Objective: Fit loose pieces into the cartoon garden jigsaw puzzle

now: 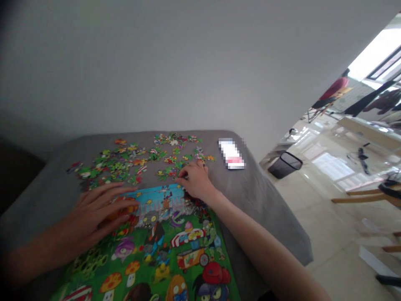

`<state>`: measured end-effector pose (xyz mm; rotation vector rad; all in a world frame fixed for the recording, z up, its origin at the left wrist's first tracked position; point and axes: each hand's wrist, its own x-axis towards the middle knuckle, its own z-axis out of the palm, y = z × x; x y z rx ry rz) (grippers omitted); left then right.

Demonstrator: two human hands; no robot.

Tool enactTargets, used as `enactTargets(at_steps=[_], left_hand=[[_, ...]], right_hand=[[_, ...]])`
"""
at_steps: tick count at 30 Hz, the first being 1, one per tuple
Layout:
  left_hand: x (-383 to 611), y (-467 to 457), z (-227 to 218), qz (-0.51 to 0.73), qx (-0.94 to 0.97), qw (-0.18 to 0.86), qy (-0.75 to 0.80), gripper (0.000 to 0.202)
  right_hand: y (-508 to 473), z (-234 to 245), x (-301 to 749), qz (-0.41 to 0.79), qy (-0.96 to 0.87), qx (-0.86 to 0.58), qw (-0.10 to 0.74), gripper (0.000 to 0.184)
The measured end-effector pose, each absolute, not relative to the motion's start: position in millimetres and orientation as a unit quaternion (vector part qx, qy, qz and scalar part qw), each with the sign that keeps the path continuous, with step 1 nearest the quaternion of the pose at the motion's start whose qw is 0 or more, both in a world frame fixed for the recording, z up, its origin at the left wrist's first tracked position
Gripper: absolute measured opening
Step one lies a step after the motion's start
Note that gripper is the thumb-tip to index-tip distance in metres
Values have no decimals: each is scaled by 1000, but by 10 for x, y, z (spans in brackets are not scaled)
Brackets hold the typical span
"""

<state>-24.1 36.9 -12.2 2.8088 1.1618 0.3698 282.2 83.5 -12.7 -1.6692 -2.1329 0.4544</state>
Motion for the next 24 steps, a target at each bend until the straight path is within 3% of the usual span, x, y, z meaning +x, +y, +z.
enactTargets(at_steps=[6, 9, 17, 20, 22, 24], left_hand=[[-303, 446, -205, 84, 925, 17, 370, 34], [-304, 465, -263, 82, 929, 8, 360, 33], [-263, 514, -321, 79, 934, 6, 348, 32], [-202, 447, -285, 119, 923, 18, 366, 30], [-174, 415, -260, 143, 914, 31, 378, 31], [-172, 415, -242, 141, 918, 40, 367, 30]], right_hand=[[806, -115, 2828, 131, -747, -621, 197, 30], [822, -116, 2794, 139, -752, -615, 194, 28], [841, -62, 2811, 279, -767, -518, 257, 6], [737, 59, 3024, 376, -768, -423, 299, 22], [637, 161, 3213, 431, -771, -386, 267, 36], [536, 269, 3387, 481, -772, -351, 223, 28]])
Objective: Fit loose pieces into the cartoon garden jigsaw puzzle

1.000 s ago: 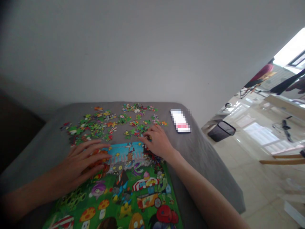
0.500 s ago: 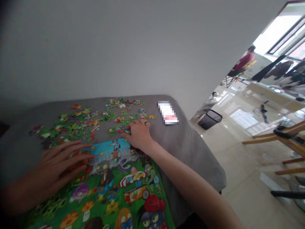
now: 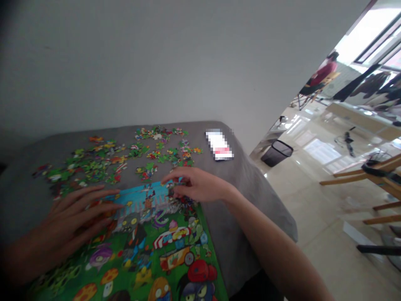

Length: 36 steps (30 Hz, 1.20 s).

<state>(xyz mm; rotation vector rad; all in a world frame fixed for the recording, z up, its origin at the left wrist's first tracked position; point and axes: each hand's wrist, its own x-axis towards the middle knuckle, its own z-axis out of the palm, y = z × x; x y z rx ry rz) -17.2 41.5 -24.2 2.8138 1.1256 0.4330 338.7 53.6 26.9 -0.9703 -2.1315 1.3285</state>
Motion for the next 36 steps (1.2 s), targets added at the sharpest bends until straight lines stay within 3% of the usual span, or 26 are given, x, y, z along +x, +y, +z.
enactTargets(at_steps=[5, 9, 13, 19, 26, 31, 36], left_hand=[[-228, 480, -246, 117, 935, 19, 335, 31], [-247, 494, -264, 129, 935, 7, 331, 29], [-247, 491, -248, 119, 936, 26, 331, 30], [-240, 480, -212, 120, 936, 16, 329, 30], [-221, 445, -174, 122, 927, 9, 354, 29], [-234, 435, -129, 112, 925, 27, 363, 29], [-207, 420, -98, 135, 918, 43, 369, 27]], right_hand=[[350, 475, 3570, 546, -783, -295, 46, 8], [262, 515, 3516, 577, -747, -325, -62, 13], [156, 556, 3442, 483, -783, -368, -131, 20], [53, 584, 3435, 424, -784, -428, -150, 29], [97, 456, 3473, 337, -844, -412, -61, 26], [14, 413, 3408, 319, -851, -404, -107, 35], [5, 365, 3397, 314, -860, -384, -117, 28]])
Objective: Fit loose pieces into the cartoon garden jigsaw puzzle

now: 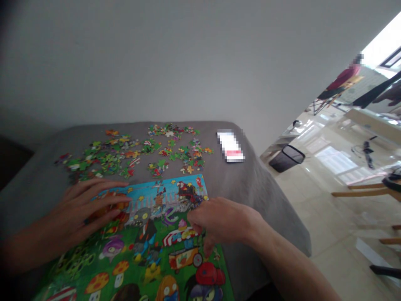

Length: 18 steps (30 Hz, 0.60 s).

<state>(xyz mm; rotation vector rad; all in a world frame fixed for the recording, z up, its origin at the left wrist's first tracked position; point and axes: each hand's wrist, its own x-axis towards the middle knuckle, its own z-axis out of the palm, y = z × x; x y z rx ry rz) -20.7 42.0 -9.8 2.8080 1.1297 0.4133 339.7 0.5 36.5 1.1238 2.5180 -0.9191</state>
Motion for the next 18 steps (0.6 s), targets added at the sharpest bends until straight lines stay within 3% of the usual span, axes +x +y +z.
enactTargets(at_steps=[9, 12, 15, 18], left_hand=[[-151, 347, -45, 140, 912, 64, 380, 27], [-166, 343, -43, 133, 913, 67, 380, 26], [-165, 341, -38, 133, 913, 71, 378, 26], [-153, 339, -30, 131, 916, 72, 372, 25]], right_hand=[[60, 425, 3464, -358, 827, 422, 102, 35], [205, 384, 3480, -361, 816, 449, -40, 26], [412, 193, 3513, -236, 807, 491, -228, 15], [603, -39, 3527, -150, 807, 494, -286, 18]])
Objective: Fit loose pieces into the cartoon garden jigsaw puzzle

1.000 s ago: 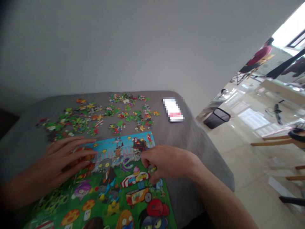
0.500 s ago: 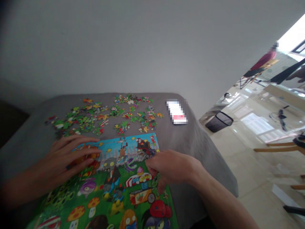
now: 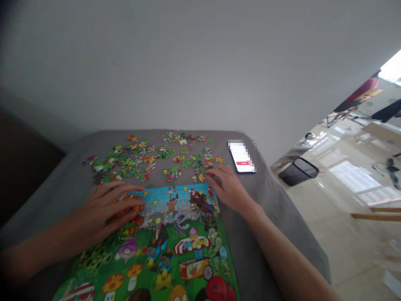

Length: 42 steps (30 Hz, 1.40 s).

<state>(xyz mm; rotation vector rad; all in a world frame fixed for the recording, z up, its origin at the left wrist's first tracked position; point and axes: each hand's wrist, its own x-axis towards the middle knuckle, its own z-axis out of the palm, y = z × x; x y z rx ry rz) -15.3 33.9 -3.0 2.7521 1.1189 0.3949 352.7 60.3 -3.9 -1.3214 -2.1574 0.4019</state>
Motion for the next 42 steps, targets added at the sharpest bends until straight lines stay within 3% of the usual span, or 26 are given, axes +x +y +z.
enactTargets(at_steps=[9, 13, 18, 26, 30, 34, 39, 42], left_hand=[[-153, 338, -36, 139, 913, 79, 376, 25], [-150, 298, 17, 112, 908, 111, 387, 38], [-107, 207, 89, 38, 905, 163, 391, 85], [83, 56, 169, -8, 926, 216, 311, 79], [123, 56, 161, -25, 918, 233, 319, 85], [129, 59, 117, -16, 919, 233, 319, 91], [132, 56, 46, 14, 924, 208, 321, 84], [142, 60, 24, 22, 922, 204, 329, 85]], right_hand=[[919, -277, 3350, 129, -826, -499, 228, 18], [951, -287, 3356, 136, -830, -496, 216, 17], [903, -278, 3362, 154, -833, -472, 244, 9], [763, -215, 3441, 166, -791, -494, 321, 16], [721, -166, 3544, 283, -710, -534, 362, 20], [499, 21, 3563, 330, -700, -547, 320, 30], [-102, 352, 3144, 366, -723, -512, 287, 11], [-470, 468, 2661, 431, -770, -431, 189, 8]])
